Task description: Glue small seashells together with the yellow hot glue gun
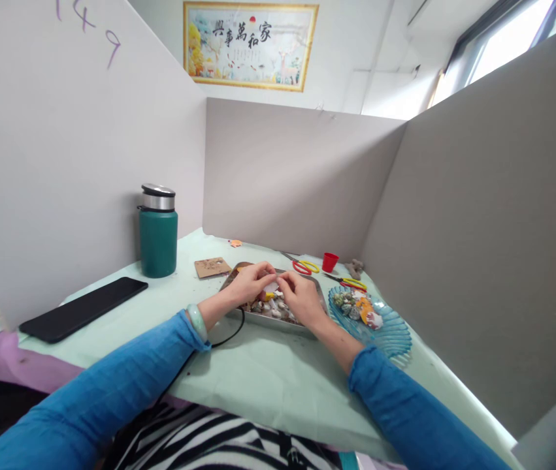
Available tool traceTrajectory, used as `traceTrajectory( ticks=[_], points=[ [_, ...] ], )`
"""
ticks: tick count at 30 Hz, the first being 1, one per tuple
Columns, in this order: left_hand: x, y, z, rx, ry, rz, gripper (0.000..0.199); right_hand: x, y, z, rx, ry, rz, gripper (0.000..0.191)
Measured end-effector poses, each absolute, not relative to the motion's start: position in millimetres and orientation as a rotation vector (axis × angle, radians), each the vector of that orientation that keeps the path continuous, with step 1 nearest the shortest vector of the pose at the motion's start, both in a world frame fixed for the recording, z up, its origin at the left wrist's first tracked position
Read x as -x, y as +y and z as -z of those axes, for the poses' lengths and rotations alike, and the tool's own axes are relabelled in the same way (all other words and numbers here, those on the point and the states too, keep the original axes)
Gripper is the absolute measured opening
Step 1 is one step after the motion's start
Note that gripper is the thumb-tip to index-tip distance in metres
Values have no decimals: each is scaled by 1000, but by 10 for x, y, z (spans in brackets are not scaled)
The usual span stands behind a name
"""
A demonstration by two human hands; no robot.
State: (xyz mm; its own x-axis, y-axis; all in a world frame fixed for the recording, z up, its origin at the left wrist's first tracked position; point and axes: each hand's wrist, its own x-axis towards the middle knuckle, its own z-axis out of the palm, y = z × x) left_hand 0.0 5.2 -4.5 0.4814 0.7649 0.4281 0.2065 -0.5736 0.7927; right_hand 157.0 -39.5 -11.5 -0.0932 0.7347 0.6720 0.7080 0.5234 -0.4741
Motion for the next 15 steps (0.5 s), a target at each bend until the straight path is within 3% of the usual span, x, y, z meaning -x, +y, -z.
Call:
traceTrajectory(
  ticks=[15],
  points=[
    [1,52,51,-2111,808,-1009,29,-1558,-436,91,1262,-1760,39,21]
  ],
)
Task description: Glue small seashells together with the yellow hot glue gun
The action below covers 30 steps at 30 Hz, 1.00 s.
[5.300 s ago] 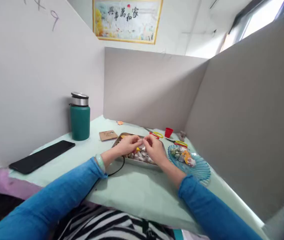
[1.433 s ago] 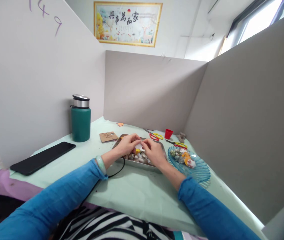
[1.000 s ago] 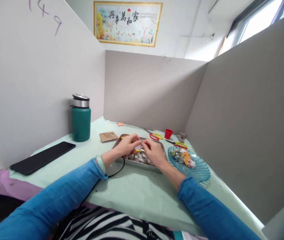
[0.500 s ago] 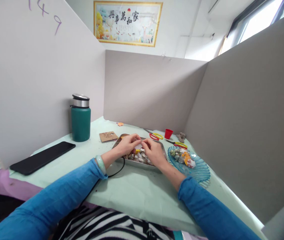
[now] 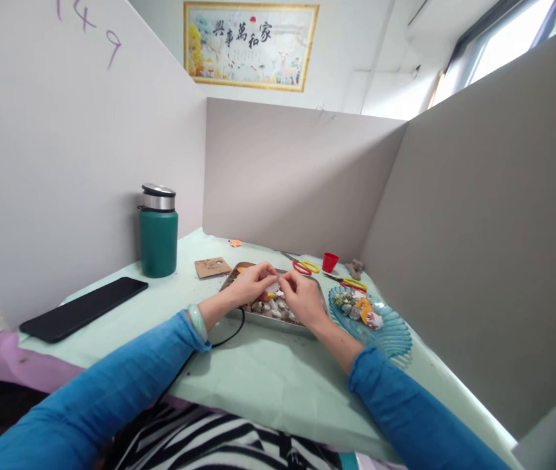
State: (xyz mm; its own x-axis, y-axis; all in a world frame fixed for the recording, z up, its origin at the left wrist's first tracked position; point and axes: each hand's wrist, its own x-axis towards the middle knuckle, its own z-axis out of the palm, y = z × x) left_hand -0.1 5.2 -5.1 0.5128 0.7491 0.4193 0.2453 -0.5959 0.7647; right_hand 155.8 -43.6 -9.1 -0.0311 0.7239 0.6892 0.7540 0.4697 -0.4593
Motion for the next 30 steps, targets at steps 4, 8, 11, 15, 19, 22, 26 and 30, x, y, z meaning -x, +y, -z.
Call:
traceTrajectory(
  ticks=[4,8,11,15,19,22,26,30],
  points=[
    [-2,59,58,-2119,766,-987,31,-1551,-468,59,1286,-1751,41,22],
    [-5,64,62,-2116,765,-1009,29,-1552,-473,57,1288,-1747,37,22],
    [-6,62,62,-2094,760,-1024,28,-1551,-471,60,1286,-1747,38,22],
    [-7,43,48,-2077,755,-1035,28,-1551,-468,60,1282,-1751,44,24],
    [-8,20,30,-2073,760,-1020,29,-1562,-450,81,1272,-1760,61,23],
    [-6,20,28,-2058,755,-1010,30,-1570,-425,106,1257,-1767,72,23],
    [-2,38,42,-2028,747,-1021,30,-1569,-402,126,1242,-1787,56,24],
    [-1,53,52,-2013,744,-1030,29,-1570,-402,125,1241,-1788,58,24]
  ],
)
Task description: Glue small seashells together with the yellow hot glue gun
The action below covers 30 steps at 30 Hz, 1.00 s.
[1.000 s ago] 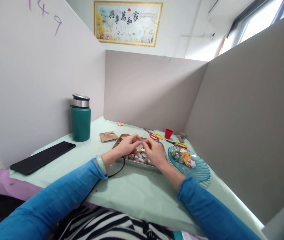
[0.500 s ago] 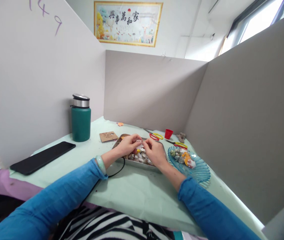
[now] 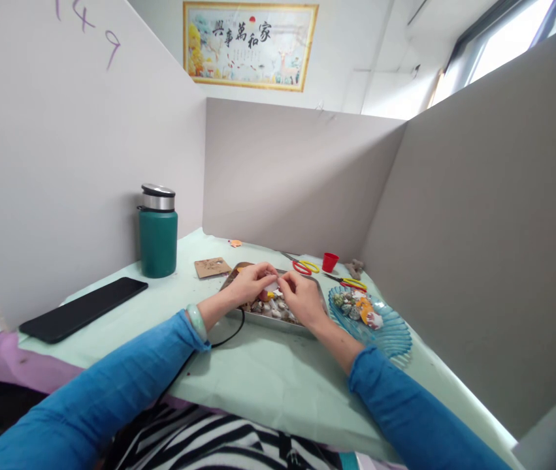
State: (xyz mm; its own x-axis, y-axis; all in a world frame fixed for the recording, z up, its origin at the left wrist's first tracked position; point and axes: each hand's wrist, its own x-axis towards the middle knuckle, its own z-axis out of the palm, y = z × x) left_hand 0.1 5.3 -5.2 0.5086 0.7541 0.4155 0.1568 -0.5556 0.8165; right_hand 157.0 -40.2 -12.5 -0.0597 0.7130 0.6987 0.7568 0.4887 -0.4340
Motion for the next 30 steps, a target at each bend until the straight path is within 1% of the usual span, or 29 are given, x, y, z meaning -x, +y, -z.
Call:
traceTrajectory(
  ticks=[9,30],
  points=[
    [-6,54,50,-2018,745,-1047,33,-1572,-409,124,1241,-1792,66,24],
    [-2,24,21,-1992,756,-1072,31,-1566,-416,116,1228,-1789,68,25]
  ],
)
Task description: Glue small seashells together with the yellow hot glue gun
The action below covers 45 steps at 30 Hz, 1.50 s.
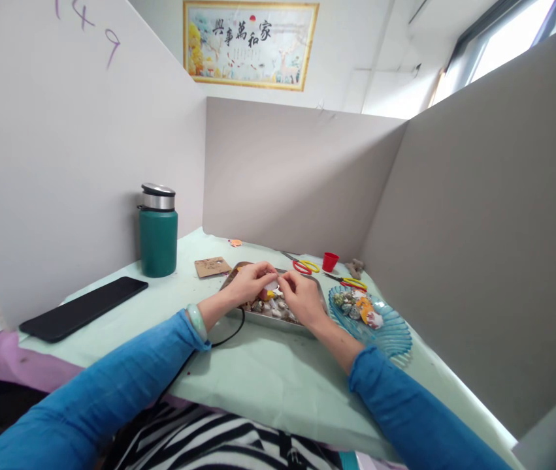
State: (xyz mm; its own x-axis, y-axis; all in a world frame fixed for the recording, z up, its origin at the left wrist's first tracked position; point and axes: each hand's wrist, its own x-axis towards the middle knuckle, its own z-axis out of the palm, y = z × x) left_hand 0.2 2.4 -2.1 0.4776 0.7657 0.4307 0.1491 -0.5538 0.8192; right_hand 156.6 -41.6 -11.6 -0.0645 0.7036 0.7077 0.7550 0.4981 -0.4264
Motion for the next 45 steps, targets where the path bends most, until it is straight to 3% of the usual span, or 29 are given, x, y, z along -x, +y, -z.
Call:
traceTrajectory(
  ticks=[45],
  points=[
    [-2,33,20,-1951,735,-1075,29,-1570,-419,115,1223,-1792,80,24]
  ],
)
